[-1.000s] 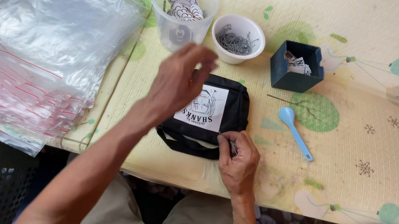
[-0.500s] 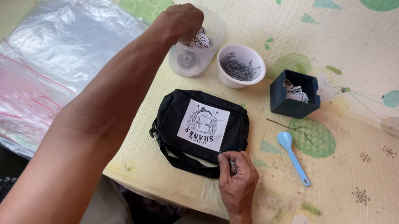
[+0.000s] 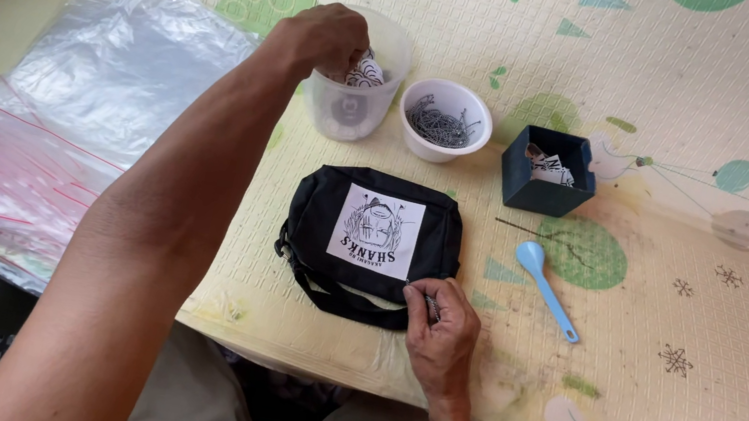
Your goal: The person attaches a metal chain to a small black pouch, then adds a cartoon character charm to the chain. The person places the pouch and charm into a clear plastic zip-top bag and seals it.
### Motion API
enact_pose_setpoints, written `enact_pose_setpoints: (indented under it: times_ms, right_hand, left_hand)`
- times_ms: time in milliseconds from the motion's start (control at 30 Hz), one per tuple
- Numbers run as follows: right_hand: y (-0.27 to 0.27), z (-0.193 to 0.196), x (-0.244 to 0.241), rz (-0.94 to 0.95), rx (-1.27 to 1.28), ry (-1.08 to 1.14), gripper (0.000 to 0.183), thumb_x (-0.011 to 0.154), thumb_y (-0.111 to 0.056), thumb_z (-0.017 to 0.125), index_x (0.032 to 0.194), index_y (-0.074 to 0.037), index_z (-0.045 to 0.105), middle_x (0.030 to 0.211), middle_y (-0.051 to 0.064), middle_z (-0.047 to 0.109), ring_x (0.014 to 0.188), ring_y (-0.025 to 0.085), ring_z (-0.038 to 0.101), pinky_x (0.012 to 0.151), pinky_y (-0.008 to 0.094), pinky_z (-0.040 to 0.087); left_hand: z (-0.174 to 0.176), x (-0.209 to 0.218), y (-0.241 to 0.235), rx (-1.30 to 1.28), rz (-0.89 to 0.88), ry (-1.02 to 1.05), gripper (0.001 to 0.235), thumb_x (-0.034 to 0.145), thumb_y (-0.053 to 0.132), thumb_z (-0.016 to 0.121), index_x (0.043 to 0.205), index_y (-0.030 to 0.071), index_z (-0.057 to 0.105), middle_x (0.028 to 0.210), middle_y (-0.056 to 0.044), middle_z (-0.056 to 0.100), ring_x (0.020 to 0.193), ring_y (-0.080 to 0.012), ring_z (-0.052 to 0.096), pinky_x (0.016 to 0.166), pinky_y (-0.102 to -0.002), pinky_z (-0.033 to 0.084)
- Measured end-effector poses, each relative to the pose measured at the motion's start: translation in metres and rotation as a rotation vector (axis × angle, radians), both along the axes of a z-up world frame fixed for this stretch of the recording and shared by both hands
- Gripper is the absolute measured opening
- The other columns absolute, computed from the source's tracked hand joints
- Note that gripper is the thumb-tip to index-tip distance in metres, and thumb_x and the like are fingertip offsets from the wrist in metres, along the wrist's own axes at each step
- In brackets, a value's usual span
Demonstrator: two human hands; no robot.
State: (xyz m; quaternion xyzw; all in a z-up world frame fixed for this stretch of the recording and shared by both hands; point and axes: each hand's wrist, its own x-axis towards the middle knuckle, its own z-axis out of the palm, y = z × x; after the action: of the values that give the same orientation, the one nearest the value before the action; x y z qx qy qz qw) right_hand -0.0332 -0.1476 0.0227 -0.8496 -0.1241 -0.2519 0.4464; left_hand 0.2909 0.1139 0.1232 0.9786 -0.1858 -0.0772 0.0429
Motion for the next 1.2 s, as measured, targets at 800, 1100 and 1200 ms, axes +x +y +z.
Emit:
enact_pose_setpoints:
  times_ms: [800,1100,1200]
  right_hand:
    - [0.001,-0.003,-0.002,0.004,0.007,0.001,0.010,0.091,-0.008,0.071,0.082,-0.008,0.066,0.076,0.002,0.062,0.064,0.013,0.055,0.059,0.028,0.046]
    - [0.000,-0.004,-0.001,0.004,-0.007,-0.008,0.010,0.092,-0.008,0.071,0.083,-0.008,0.066,0.076,0.002,0.061,0.064,0.013,0.055,0.059,0.028,0.045]
    - [0.000,-0.002,-0.002,0.016,-0.004,-0.014,0.010,0.092,-0.007,0.070,0.084,-0.007,0.066,0.077,0.002,0.061,0.064,0.013,0.055,0.058,0.028,0.045]
  left_hand:
    - [0.025,-0.029,-0.006,0.084,0.114,0.142,0.024,0.089,0.004,0.059,0.104,0.018,0.073,0.113,-0.005,0.063,0.102,-0.0268,0.058,0.069,-0.044,0.051]
    - [0.048,-0.051,0.010,-0.397,0.060,0.017,0.011,0.091,0.006,0.075,0.101,0.011,0.074,0.110,-0.012,0.072,0.098,-0.0266,0.067,0.073,-0.041,0.058]
    - [0.052,-0.061,0.013,-0.446,-0.005,-0.076,0.012,0.095,0.001,0.068,0.103,0.008,0.075,0.111,-0.016,0.073,0.100,-0.0292,0.068,0.067,-0.042,0.059]
